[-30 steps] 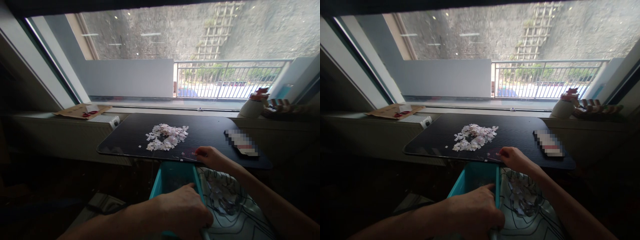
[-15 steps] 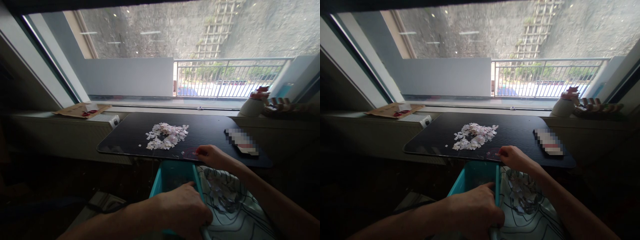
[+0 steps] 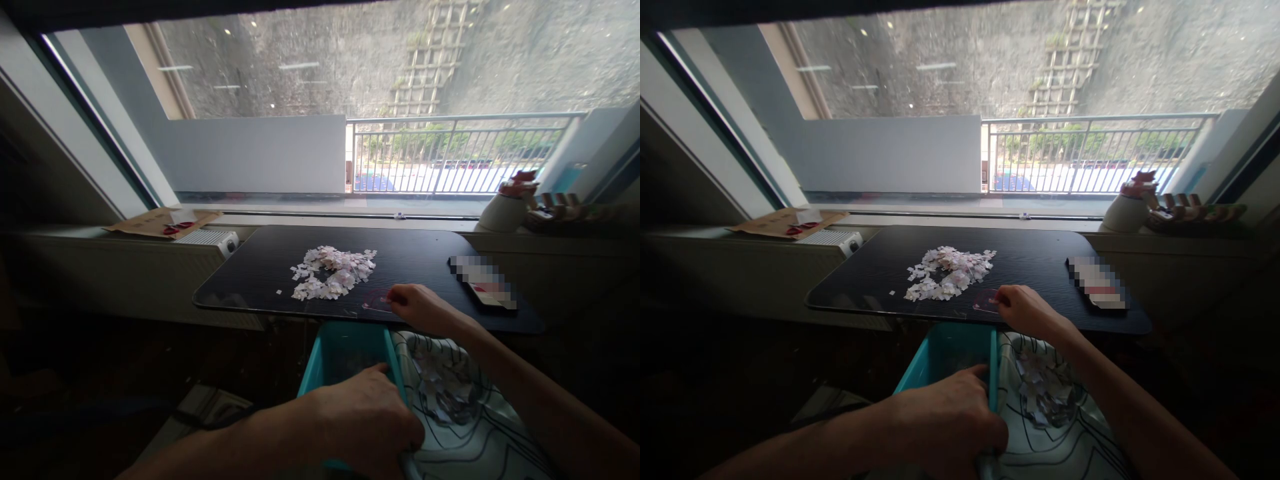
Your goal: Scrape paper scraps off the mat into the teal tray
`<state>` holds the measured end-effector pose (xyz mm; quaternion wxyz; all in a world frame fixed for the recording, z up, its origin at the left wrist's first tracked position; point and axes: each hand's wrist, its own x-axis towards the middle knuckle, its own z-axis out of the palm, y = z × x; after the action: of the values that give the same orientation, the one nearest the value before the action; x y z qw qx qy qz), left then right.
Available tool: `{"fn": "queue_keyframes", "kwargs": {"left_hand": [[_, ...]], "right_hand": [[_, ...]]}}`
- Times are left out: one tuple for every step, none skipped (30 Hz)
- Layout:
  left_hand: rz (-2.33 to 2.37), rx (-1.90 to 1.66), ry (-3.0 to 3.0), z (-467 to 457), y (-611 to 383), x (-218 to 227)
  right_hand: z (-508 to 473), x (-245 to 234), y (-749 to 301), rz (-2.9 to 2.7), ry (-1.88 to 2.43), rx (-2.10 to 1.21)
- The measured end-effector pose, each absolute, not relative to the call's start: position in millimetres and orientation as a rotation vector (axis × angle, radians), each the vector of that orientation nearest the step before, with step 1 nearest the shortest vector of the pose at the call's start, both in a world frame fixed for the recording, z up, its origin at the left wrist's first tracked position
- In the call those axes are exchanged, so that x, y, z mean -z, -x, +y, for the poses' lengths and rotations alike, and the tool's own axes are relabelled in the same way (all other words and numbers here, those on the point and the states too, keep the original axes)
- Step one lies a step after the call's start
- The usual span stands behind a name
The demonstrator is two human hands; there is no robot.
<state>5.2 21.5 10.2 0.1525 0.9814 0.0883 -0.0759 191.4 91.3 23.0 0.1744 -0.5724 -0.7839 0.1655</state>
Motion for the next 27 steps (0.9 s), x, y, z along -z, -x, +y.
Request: {"fn": "queue_keyframes", "kwargs": {"left_hand": [[0.259, 0.21, -2.818, 21.2, -4.7, -9.9], [0.261, 0.203, -2.82, 21.0, -4.4, -9.5], [0.258, 0.199, -2.82, 20.9, -4.2, -9.0], [0.252, 0.196, -2.818, 21.1, -4.1, -8.4], [0.244, 0.189, -2.814, 21.3, -4.1, -7.8], [0.238, 0.176, -2.81, 21.5, -4.0, -7.2], [0.234, 0.161, -2.809, 21.6, -3.9, -6.6], [0.234, 0.148, -2.811, 21.6, -3.9, -5.9], [0.233, 0.129, -2.817, 21.5, -3.8, -5.2], [0.23, 0.112, -2.823, 21.2, -3.7, -4.5], [0.227, 0.101, -2.829, 20.9, -3.6, -3.9], [0.225, 0.096, -2.828, 20.6, -3.5, -3.4], [0.223, 0.092, -2.824, 20.2, -3.4, -3.0], [0.222, 0.09, -2.818, 19.9, -3.3, -2.9], [0.226, 0.09, -2.813, 19.7, -3.2, -3.1], [0.233, 0.094, -2.807, 19.6, -3.1, -3.4], [0.236, 0.101, -2.802, 19.6, -3.0, -3.9], [0.238, 0.109, -2.801, 19.7, -2.9, -4.6], [0.238, 0.117, -2.801, 19.9, -2.8, -5.3], [0.239, 0.125, -2.803, 20.1, -2.9, -6.0], [0.245, 0.133, -2.805, 20.3, -3.0, -6.7], [0.249, 0.142, -2.806, 20.6, -3.2, -7.3], [0.252, 0.15, -2.802, 20.7, -3.4, -7.8], [0.251, 0.159, -2.795, 20.7, -3.7, -8.2], [0.247, 0.17, -2.788, 20.6, -3.8, -8.3], [0.246, 0.178, -2.786, 20.3, -3.8, -8.4], [0.248, 0.18, -2.789, 20.0, -3.7, -8.2]], "right_hand": [[91.8, -23.1, -192.1, -2.223, 1.627, -0.474], [92.3, -22.9, -193.5, -2.222, 1.63, -0.481], [92.6, -22.4, -195.1, -2.221, 1.63, -0.489], [92.8, -21.7, -196.4, -2.218, 1.627, -0.494], [92.8, -20.9, -197.4, -2.214, 1.623, -0.495], [92.7, -20.1, -197.8, -2.211, 1.618, -0.495], [92.5, -19.4, -197.9, -2.21, 1.612, -0.494], [92.3, -18.7, -197.7, -2.213, 1.608, -0.498], [92.4, -18.2, -197.6, -2.221, 1.602, -0.507], [92.7, -17.8, -197.6, -2.228, 1.597, -0.518], [93.3, -17.5, -197.8, -2.232, 1.592, -0.525], [94.0, -17.2, -198.2, -2.231, 1.587, -0.523], [94.9, -16.8, -198.7, -2.223, 1.583, -0.511], [95.6, -16.3, -199.3, -2.212, 1.581, -0.493], [95.9, -15.5, -199.8, -2.2, 1.579, -0.476], [95.7, -14.6, -200.3, -2.193, 1.578, -0.468], [94.8, -13.5, -200.7, -2.197, 1.573, -0.475], [93.4, -12.4, -201.1, -2.208, 1.562, -0.499], [91.7, -11.4, -201.4, -2.229, 1.547, -0.537], [89.9, -10.5, -201.6, -2.25, 1.529, -0.574], [88.5, -10.0, -201.5, -2.262, 1.515, -0.6], [87.6, -9.9, -201.0, -2.264, 1.506, -0.609], [87.3, -10.2, -200.1, -2.255, 1.505, -0.6], [87.5, -10.8, -198.7, -2.24, 1.511, -0.578], [87.9, -11.6, -197.0, -2.226, 1.518, -0.554], [88.1, -12.5, -195.3, -2.218, 1.52, -0.542], [87.9, -13.4, -193.6, -2.224, 1.518, -0.544]]}}
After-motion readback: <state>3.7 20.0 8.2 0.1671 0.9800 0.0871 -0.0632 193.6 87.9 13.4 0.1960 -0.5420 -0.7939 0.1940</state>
